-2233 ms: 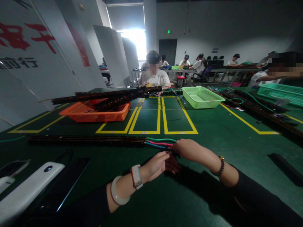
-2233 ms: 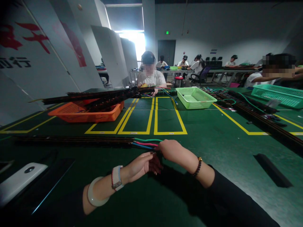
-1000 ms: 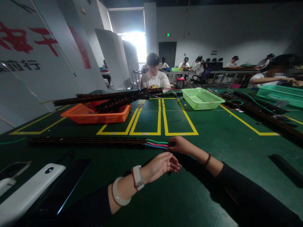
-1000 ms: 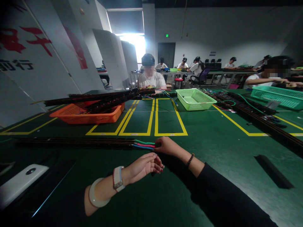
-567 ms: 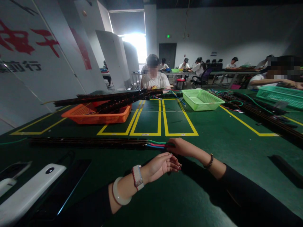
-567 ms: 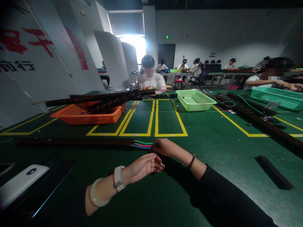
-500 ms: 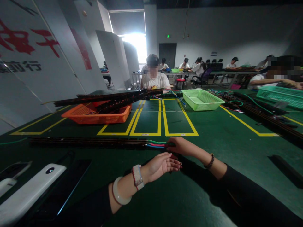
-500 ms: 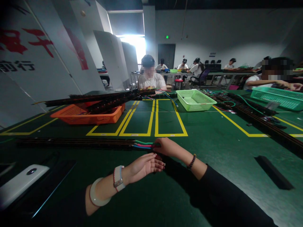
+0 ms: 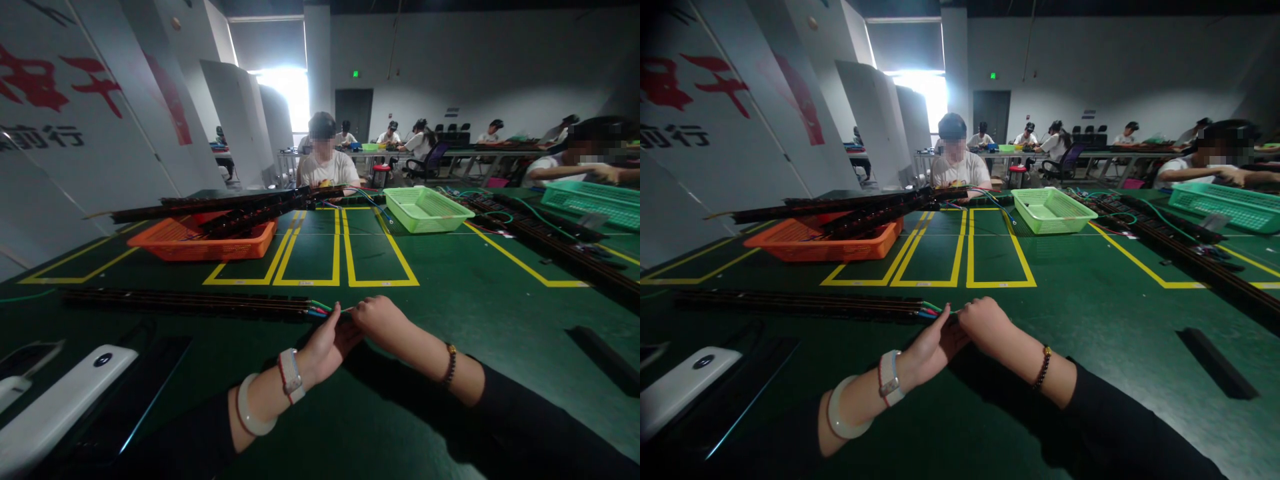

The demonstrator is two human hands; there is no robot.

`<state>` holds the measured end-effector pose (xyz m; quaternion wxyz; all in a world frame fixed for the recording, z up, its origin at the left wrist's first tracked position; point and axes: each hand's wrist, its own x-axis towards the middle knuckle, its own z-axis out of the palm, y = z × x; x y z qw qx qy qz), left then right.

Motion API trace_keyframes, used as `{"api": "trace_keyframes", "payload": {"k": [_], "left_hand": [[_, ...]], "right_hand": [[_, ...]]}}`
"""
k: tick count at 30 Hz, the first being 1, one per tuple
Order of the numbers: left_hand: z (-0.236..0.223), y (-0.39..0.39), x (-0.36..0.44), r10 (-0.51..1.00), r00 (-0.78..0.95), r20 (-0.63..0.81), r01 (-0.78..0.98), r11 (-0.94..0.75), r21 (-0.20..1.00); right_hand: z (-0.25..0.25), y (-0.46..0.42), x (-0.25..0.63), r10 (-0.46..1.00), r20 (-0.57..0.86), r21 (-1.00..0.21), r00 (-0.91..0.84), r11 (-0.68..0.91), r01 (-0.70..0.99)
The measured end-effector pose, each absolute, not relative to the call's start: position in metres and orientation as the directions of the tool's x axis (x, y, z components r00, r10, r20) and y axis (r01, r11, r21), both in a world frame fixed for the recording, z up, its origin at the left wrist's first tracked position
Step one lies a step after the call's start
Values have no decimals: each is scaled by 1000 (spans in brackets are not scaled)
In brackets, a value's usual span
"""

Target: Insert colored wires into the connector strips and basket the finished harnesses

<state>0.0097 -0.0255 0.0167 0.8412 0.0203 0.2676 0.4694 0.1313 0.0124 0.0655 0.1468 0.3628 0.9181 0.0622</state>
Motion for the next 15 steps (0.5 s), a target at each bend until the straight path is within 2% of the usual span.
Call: {"api": "trace_keyframes", "payload": {"k": [5,10,15], "left_hand": [[17,-25,10,783,357,-510,-790,544,283],[12,-24,8,816,362,-450,-793,524,311],[4,-23,9,826,423,-373,-750,550,366]], "right_hand": [[65,-4,122,679,-218,312,-701,729,610],[91,-4,132,681,-126,208,-722,729,652],[100,3,143,797,-194,211,-572,604,769]]}}
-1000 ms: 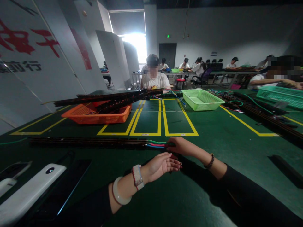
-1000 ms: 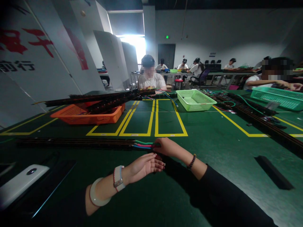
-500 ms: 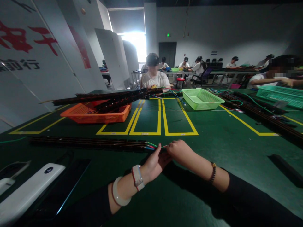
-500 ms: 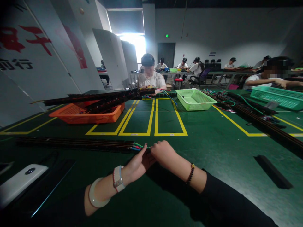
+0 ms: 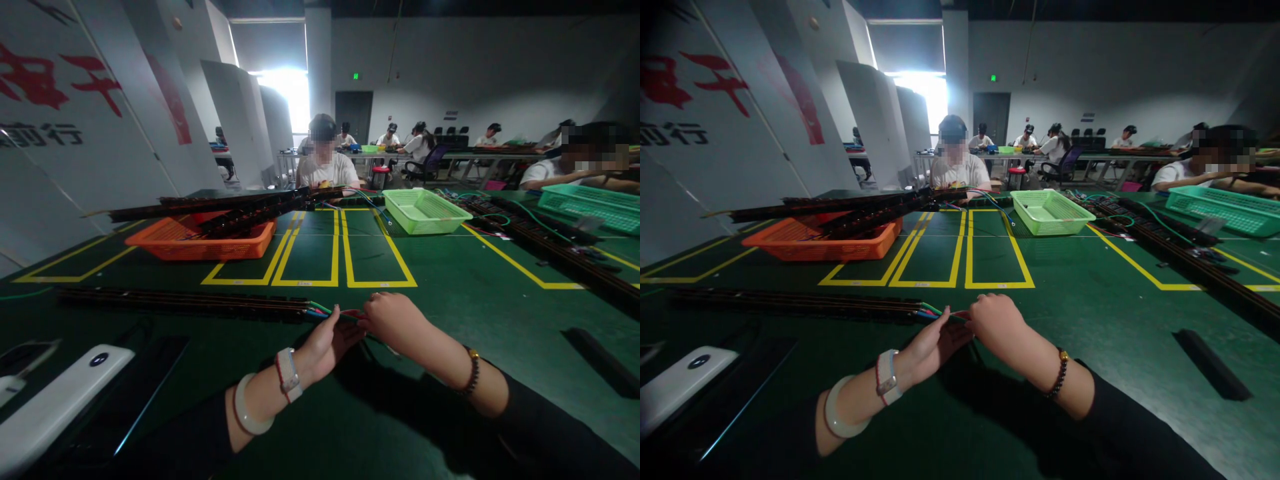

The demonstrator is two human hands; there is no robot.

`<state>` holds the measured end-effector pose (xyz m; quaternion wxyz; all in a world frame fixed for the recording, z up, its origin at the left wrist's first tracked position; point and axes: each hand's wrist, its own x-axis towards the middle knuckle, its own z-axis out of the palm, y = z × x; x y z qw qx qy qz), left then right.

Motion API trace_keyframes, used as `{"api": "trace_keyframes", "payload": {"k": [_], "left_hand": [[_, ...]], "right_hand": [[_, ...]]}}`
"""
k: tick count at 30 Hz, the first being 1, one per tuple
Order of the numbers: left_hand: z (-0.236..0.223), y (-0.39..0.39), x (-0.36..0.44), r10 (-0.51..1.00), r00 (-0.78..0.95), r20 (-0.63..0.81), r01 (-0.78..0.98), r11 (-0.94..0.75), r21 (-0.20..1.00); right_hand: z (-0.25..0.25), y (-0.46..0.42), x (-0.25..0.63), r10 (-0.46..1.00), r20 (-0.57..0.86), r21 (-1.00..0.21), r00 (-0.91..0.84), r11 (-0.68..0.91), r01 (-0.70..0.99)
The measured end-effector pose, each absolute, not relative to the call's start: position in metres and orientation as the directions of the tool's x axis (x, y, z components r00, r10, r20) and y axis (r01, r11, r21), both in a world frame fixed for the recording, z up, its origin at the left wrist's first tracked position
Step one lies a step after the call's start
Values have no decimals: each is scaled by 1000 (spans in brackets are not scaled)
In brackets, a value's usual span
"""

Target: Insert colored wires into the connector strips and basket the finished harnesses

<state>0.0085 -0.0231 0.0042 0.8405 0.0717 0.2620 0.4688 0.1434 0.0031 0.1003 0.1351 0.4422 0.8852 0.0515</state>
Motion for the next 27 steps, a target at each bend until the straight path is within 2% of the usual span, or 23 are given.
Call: {"api": "trace_keyframes", "payload": {"k": [6,11,16,23,27], "left_hand": [[2,-23,10,814,467,-345,-742,573,347],[9,-25,11,812,439,-385,-719,574,392],[11,-26,11,841,426,-335,-716,539,443],[9,-25,8,836,451,-311,-695,548,465],[6,-23,9,838,447,-313,-701,545,460]], "right_hand": [[91,4,143,811,-275,210,-517,575,790],[91,9,150,798,-251,185,-548,596,782],[86,27,161,852,-176,169,-493,520,837],[65,60,169,876,-61,-11,-478,478,878],[54,67,173,875,-35,-56,-483,481,875]]}}
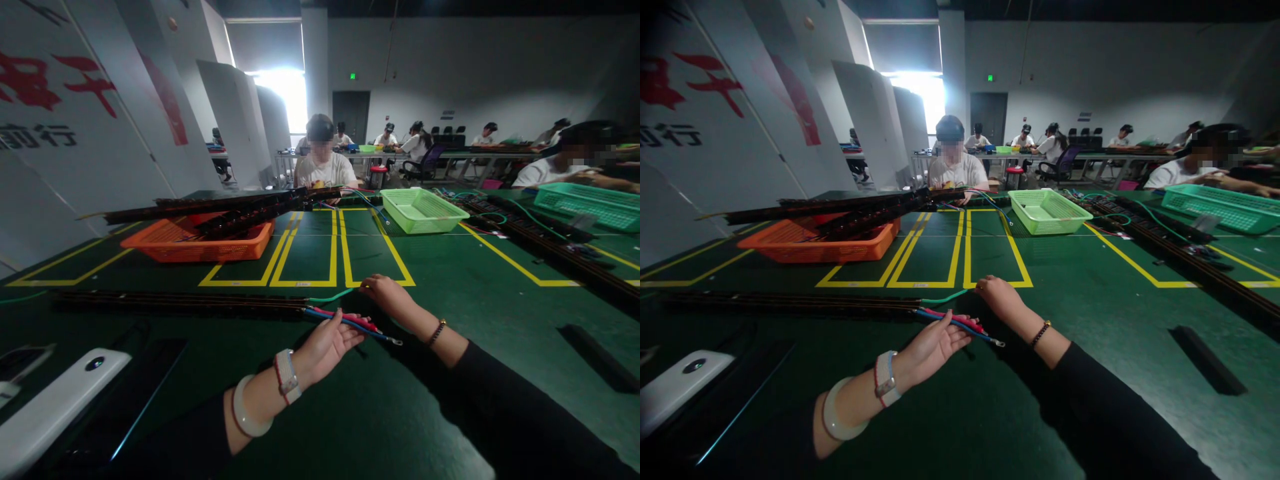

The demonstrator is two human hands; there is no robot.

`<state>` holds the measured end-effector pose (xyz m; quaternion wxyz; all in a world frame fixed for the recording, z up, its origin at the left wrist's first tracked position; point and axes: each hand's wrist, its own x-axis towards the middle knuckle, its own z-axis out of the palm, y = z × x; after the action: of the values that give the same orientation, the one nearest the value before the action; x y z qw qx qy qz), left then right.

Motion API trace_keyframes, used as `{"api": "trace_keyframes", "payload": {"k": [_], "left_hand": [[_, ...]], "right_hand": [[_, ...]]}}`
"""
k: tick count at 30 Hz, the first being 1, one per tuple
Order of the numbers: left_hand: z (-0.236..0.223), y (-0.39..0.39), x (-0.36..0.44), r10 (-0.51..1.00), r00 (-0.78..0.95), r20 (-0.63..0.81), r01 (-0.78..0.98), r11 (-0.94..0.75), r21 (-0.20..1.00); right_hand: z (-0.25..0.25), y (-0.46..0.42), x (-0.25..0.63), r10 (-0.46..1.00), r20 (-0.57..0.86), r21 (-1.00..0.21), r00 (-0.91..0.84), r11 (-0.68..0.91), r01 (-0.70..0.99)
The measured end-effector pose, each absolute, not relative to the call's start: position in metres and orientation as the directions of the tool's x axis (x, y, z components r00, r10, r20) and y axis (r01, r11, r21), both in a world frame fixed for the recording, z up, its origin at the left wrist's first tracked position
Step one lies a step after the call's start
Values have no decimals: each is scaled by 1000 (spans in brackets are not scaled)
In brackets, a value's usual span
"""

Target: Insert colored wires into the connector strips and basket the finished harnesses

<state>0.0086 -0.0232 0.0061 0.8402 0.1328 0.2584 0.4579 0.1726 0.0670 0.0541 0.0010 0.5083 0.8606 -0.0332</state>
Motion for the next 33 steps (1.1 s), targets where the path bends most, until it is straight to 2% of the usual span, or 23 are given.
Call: {"api": "trace_keyframes", "payload": {"k": [5,10,15,18,21,25,31,33], "left_hand": [[5,-22,9,827,467,-313,-697,562,445],[6,-24,10,821,465,-330,-707,569,419],[6,-24,10,835,446,-322,-725,548,417],[7,-24,10,826,466,-317,-716,562,413],[10,-24,9,820,441,-365,-711,567,415],[13,-25,10,833,408,-373,-697,548,461],[14,-27,11,855,360,-373,-700,512,498],[14,-28,11,861,338,-379,-695,500,517]], "right_hand": [[61,62,175,865,-126,-63,-486,482,874],[89,41,165,870,-144,16,-471,478,878],[99,25,158,815,-357,21,-457,496,868],[95,25,159,780,-394,-4,-486,527,850],[92,29,159,803,-367,44,-470,520,853],[87,35,159,864,-247,154,-439,482,863],[77,47,163,915,-132,160,-382,400,903],[74,50,165,912,-148,135,-383,402,906]]}}
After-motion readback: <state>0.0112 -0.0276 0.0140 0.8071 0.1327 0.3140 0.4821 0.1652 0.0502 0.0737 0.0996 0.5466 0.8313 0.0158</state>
